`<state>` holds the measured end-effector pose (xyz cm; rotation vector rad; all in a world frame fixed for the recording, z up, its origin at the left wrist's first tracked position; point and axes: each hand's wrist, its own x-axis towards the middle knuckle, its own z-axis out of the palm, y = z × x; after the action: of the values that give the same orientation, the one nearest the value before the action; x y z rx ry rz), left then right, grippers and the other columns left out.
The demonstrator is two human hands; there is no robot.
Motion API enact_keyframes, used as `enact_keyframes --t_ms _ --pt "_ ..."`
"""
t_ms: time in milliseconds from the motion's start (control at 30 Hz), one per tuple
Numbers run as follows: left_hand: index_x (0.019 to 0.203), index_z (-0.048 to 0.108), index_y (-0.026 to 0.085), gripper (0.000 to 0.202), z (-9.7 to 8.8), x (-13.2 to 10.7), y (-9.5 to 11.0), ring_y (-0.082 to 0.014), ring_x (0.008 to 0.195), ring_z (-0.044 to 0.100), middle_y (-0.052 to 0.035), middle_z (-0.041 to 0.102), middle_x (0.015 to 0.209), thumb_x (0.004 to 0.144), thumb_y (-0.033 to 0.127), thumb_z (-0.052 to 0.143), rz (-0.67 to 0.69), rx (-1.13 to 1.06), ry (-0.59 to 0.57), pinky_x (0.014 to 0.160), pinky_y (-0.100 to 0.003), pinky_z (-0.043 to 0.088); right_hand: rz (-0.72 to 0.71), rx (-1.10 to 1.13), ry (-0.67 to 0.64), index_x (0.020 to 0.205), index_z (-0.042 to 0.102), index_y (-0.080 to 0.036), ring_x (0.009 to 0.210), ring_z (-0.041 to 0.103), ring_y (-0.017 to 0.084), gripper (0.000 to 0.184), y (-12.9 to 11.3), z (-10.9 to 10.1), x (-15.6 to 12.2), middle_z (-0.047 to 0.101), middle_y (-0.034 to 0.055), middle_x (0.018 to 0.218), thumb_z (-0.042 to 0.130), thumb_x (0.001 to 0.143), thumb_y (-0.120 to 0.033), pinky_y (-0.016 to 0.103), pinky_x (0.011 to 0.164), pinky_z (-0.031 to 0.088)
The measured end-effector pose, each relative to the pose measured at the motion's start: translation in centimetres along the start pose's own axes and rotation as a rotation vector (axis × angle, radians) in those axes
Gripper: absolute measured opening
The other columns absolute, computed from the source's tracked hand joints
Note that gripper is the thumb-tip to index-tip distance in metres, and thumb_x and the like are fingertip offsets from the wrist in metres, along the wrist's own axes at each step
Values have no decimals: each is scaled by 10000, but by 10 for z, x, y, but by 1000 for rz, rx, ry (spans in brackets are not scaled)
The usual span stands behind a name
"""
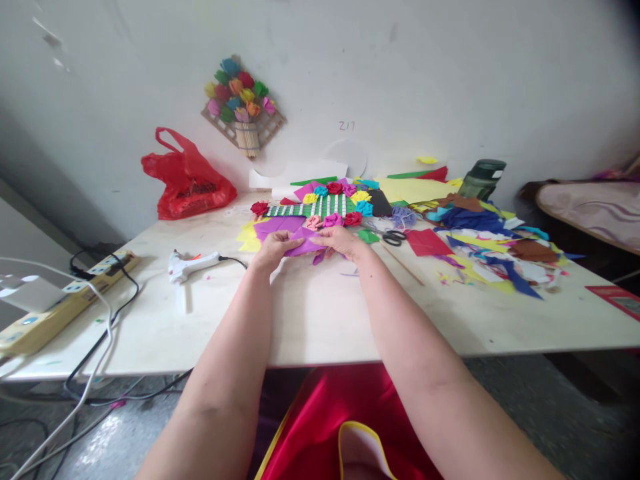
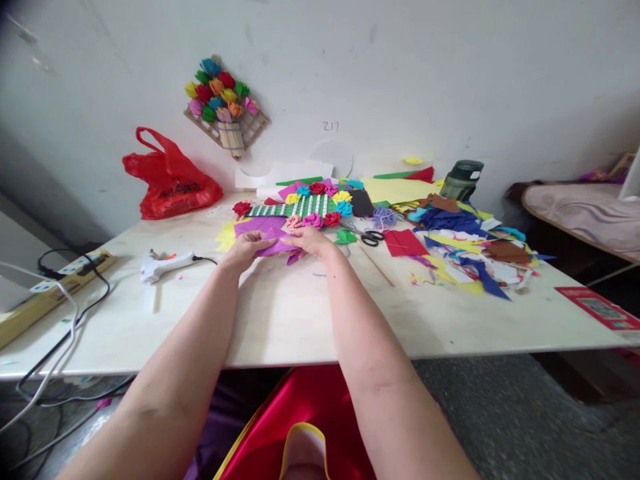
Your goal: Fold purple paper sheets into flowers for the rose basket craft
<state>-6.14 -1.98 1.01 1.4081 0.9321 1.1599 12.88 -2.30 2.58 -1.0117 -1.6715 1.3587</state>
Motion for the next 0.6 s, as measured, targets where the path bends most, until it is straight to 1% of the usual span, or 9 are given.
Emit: enact_keyframes --t_ms 67,133,233,367,467,600 --pt "622 585 130 270 2 -1 1 -65 478 480 27 561 550 532 319 756 -13 -11 -30 473 -198 346 -35 15 30 699 630 -119 455 535 73 230 0 1 0 614 -4 573 724 619 -313 167 394 452" --pt "626 594 128 271 4 -2 2 -67 475 482 26 569 550 527 317 760 -23 -6 -44 471 -201 344 -48 50 38 644 617 -117 449 514 69 197 1 3 1 581 -22 538 730 599 -271 197 447 488" --pt "617 594 127 272 7 -2 3 -70 468 479 26 571 544 524 321 760 -24 3 -32 467 -204 343 -50 75 49 629 619 -123 472 532 86 139 2 7 2 572 -30 534 720 586 -208 239 511 516" --pt "646 603 121 279 7 -3 5 -76 479 499 20 585 561 532 325 755 -28 -10 -65 480 -207 368 -50 64 88 575 601 -134 508 559 113 99 2 9 3 556 -37 505 693 584 -168 270 551 523" --pt "687 606 119 293 6 -3 5 -80 494 528 18 595 583 526 309 761 -31 -43 -72 503 -209 405 -57 47 120 547 588 -132 513 556 118 117 2 8 3 533 -42 479 694 576 -174 265 546 512" --pt "736 598 120 319 4 -1 2 -89 514 564 17 603 608 528 296 763 -33 -86 -71 522 -215 452 -88 54 139 579 609 -117 492 526 90 131 2 8 3 549 -36 505 709 568 -202 227 518 485"
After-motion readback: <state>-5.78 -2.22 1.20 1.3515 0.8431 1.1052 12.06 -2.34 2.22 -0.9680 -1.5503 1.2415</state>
